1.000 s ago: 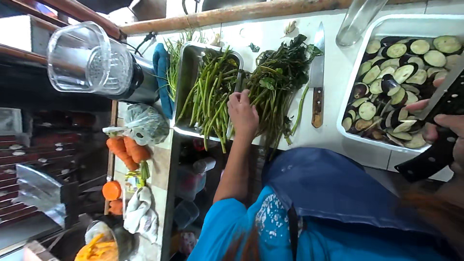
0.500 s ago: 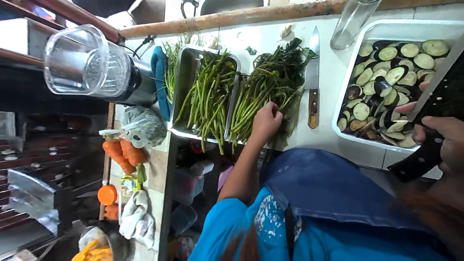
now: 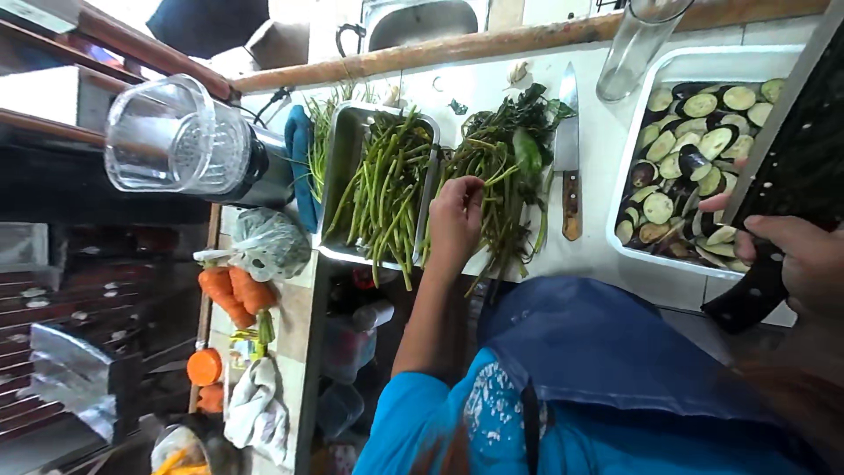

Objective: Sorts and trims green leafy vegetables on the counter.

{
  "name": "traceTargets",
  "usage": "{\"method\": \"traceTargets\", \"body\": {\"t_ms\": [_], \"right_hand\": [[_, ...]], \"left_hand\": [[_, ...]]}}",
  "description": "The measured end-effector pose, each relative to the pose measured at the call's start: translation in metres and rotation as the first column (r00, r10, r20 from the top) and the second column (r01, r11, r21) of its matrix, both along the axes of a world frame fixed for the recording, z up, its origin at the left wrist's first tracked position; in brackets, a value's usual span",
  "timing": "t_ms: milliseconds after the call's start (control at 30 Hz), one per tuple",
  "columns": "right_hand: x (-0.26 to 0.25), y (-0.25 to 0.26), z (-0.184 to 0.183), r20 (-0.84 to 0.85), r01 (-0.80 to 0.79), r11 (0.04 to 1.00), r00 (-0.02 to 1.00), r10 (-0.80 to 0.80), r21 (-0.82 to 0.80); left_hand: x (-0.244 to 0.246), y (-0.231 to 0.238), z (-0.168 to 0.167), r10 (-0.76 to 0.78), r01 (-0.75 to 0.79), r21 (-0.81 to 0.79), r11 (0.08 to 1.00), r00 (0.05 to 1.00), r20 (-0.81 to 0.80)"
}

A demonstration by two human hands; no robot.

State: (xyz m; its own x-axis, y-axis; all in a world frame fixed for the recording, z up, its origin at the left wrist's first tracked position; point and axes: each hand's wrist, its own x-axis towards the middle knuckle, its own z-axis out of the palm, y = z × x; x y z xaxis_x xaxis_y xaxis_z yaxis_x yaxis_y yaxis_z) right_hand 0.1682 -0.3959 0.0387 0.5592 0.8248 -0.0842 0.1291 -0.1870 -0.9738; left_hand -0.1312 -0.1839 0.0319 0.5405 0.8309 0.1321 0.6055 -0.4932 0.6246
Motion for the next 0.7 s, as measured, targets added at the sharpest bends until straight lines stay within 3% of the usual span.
{"method": "traceTargets", "body": {"t_ms": [300,400,500,633,700], "right_hand": [[-0.008,0.004,0.009,0.037,-0.002,1.000,0.999,0.001,0.025],[-0.009,0.007,0.008,0.064,-0.007,0.999,0.998,0.004,0.032],[-0.012,0.012,0.010,0.107,-0.019,1.000,0.994,0.019,-0.002],[-0.019,0.020,0.015,0.185,-0.047,0.998,0.981,0.052,-0.031],[-0.025,0.025,0.023,0.184,-0.076,0.996,0.979,0.082,-0.038]], "left_hand": [[0.003,-0.002,-0.001,-0.024,-0.014,0.250,0.968,0.988,0.150],[-0.001,0.007,-0.011,0.064,-0.079,0.444,0.893,0.997,0.051],[-0.007,0.016,-0.014,0.115,-0.061,0.326,0.944,0.982,-0.151],[-0.007,0.011,-0.009,0.119,-0.120,0.223,0.967,0.993,0.015],[-0.008,0.006,-0.003,0.118,-0.130,0.083,0.988,0.985,0.128]]}}
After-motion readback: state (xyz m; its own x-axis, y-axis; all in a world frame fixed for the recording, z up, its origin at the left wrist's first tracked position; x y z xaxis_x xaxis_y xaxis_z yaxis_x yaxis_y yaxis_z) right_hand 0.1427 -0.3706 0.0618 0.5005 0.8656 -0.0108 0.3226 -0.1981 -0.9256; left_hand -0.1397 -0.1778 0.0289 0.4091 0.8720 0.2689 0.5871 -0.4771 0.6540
